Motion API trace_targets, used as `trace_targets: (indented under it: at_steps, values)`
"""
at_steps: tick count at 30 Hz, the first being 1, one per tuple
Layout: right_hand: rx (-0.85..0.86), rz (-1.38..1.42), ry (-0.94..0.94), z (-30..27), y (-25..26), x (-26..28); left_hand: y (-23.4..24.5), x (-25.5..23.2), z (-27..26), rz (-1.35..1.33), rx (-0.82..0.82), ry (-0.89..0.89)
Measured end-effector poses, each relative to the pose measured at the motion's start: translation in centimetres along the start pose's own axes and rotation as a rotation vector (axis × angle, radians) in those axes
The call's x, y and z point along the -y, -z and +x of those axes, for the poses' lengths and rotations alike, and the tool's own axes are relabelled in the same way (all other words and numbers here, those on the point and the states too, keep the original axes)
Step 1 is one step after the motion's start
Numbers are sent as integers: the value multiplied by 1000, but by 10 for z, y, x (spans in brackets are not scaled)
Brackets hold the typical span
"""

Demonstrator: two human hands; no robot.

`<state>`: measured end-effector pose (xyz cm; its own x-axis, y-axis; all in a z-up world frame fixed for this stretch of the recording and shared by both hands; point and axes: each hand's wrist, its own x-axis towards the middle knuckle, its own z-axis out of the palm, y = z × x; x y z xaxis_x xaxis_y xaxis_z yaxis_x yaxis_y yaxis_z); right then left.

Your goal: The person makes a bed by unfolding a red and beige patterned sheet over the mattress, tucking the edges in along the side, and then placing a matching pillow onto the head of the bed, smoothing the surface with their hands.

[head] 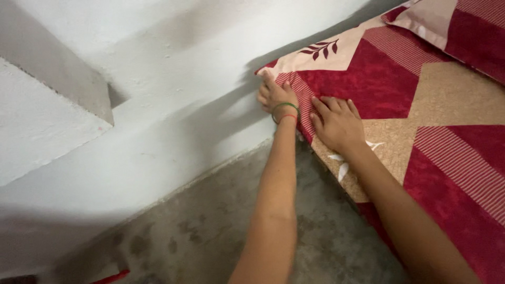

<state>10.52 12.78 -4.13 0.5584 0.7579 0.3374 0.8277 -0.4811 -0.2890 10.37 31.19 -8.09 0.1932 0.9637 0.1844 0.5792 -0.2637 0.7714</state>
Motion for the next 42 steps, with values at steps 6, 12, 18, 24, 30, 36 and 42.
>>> trace_targets:
  at_steps: [6, 12, 18, 24, 30, 36, 42]
  values:
    - [9, -85, -74, 64, -23, 24, -5, 10, 5, -86, -22, -61]
    - [-33, -28, -89, 79, -39, 20, -3, 4, 6, -146, 10, -32]
    - [-62, 120, -101, 77, -34, 18, 23, -9, -7, -124, -19, -92]
    - [-102, 184, -107, 83, -37, 15, 14, 6, 13, -495, -26, 85]
    - [-114, 151, -106, 81, -38, 15, -44, 62, 103, -740, 451, 46]
    - [-135, 155, -65, 83, -44, 10, -12, 44, 101, -376, 328, 104]
    - [-171, 75, -75, 81, -40, 14, 52, 0, 76, 283, 290, -175]
